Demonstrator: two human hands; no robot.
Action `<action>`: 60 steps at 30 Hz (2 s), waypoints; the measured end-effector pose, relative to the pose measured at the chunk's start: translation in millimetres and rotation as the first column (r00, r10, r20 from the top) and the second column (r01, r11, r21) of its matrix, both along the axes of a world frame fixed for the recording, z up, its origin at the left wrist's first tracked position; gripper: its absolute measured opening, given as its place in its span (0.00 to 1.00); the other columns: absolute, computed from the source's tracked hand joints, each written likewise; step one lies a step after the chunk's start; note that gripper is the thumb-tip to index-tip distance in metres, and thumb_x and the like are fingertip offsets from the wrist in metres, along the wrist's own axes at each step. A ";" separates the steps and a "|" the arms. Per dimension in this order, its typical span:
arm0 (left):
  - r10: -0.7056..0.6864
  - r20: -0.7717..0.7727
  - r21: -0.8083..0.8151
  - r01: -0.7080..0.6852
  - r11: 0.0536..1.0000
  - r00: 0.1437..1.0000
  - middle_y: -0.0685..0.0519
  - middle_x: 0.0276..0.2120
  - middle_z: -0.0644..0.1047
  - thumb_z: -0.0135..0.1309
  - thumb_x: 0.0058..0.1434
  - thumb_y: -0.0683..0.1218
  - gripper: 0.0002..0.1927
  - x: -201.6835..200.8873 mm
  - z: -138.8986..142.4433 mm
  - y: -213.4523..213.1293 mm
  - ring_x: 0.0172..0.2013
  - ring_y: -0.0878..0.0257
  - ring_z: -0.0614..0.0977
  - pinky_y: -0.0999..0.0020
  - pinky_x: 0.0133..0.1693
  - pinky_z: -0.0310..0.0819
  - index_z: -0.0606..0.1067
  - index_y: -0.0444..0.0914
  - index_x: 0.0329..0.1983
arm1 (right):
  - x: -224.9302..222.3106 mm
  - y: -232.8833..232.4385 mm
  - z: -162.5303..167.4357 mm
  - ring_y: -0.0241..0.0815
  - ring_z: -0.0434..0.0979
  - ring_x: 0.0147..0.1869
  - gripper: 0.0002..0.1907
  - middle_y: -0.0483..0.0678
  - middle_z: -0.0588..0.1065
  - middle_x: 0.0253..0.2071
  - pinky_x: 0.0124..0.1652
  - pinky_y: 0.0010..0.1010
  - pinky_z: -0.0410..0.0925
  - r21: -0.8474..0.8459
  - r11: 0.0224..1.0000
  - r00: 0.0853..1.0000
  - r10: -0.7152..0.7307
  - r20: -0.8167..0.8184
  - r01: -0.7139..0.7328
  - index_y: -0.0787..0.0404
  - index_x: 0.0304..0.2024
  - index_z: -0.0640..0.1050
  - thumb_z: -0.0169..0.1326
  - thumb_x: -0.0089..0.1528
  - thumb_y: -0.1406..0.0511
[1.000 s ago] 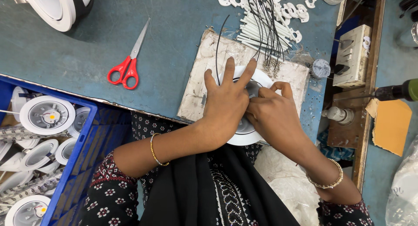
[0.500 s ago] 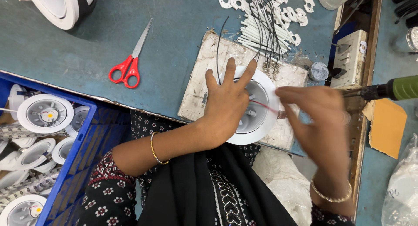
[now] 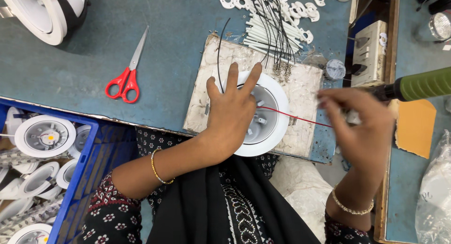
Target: The person assembles a recessed LED light fixture by hand, inserting wires into the central module and securing them with a green-handled screwdriver. The person handles multiple white circular housings, wires, and small plastic components on a cluttered workbench.
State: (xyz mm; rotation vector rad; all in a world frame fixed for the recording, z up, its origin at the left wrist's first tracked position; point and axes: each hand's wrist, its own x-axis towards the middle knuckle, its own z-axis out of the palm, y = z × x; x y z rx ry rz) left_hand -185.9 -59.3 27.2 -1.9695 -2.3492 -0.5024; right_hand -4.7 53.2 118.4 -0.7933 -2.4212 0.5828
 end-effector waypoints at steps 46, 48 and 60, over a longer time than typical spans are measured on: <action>-0.068 -0.041 0.000 0.068 0.998 0.997 0.42 0.70 0.59 0.57 0.49 0.38 0.10 12.5 10.6 55.4 0.65 0.36 0.61 0.33 0.52 0.60 0.80 0.31 0.35 | -27.1 175.5 -182.1 0.51 0.75 0.47 0.08 0.51 0.74 0.41 0.45 0.39 0.70 -0.029 1.000 0.993 0.011 0.115 -0.008 0.61 0.40 0.82 0.63 0.58 0.67; -0.071 -0.044 -0.005 0.071 0.997 0.997 0.42 0.70 0.59 0.57 0.48 0.38 0.10 11.4 11.1 54.9 0.65 0.36 0.62 0.33 0.52 0.60 0.80 0.31 0.34 | -27.3 173.1 -181.5 0.51 0.75 0.47 0.07 0.51 0.73 0.42 0.44 0.38 0.70 -0.042 0.999 0.991 0.006 0.134 0.000 0.61 0.39 0.81 0.62 0.57 0.68; -0.063 -0.031 0.017 0.063 0.998 0.998 0.42 0.70 0.59 0.58 0.48 0.39 0.11 6.6 11.7 53.1 0.65 0.35 0.62 0.30 0.53 0.59 0.80 0.31 0.35 | -36.8 171.3 -181.6 0.51 0.75 0.47 0.08 0.51 0.73 0.41 0.45 0.39 0.70 -0.028 1.000 0.988 -0.006 0.153 0.010 0.61 0.40 0.80 0.62 0.58 0.67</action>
